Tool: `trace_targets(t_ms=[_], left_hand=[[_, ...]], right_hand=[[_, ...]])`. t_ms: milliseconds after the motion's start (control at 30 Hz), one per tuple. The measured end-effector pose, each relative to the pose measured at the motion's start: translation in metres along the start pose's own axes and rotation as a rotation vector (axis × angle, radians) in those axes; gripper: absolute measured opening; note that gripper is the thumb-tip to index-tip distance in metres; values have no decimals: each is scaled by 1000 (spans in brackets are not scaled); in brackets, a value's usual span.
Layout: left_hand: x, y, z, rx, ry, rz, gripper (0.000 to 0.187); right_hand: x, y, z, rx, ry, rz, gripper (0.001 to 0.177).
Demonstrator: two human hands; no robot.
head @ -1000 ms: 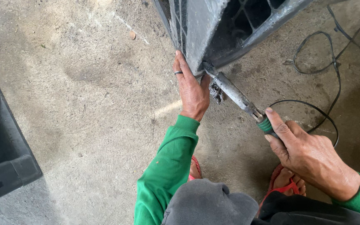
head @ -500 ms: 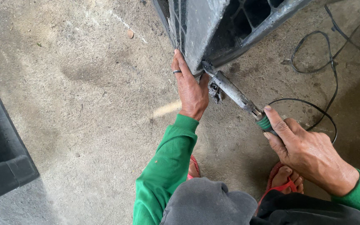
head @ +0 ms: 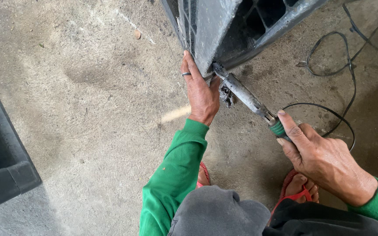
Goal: The person repairs a black plastic crate by using a soldering iron to melt and fuse cracks in the plastic, then uses a heat gun and a plastic patch to reinforce the structure.
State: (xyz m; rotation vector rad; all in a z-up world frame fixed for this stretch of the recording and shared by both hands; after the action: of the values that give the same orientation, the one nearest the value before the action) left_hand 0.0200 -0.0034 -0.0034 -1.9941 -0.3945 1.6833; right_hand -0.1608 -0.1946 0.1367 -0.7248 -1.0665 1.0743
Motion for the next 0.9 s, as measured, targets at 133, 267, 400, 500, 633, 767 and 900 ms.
trace_targets(t_ms=[133,267,400,500,633,767,900], left_hand=[[-1,-2,1,-1,10,-10,107],[-3,-1,0,-16,-4,-18,106],[-3,-2,1,-22,-11,-30,108],[-2,-2,1,-40,10,-37,108],[0,-2,2,-54,14,-48,108],[1,-3,1,-53,8,-46,108],[2,-2,3,-49,-1,-44,107]], right_hand=[[1,1,0,-7,-3,3,81],[2,-5,1,2,-19,13,80],[3,-21,0,223,83,168,84],[3,-36,-4,475,198,312,78],[9,-58,-5,176,56,240,77],[5,-66,-12,341,135,318,73],[-3,-66,-15,236,81,218,73]])
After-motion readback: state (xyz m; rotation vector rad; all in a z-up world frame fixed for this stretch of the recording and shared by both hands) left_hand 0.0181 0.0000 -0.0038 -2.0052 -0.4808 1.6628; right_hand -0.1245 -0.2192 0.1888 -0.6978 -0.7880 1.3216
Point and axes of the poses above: each hand's wrist, its own z-axis away from the middle knuckle, its own y-axis out of the palm, x = y × z, the point moved 2 cm from there along -z, towards the middle knuckle, and after that the axes turned 1 degree about z, right-handed, at the moved point
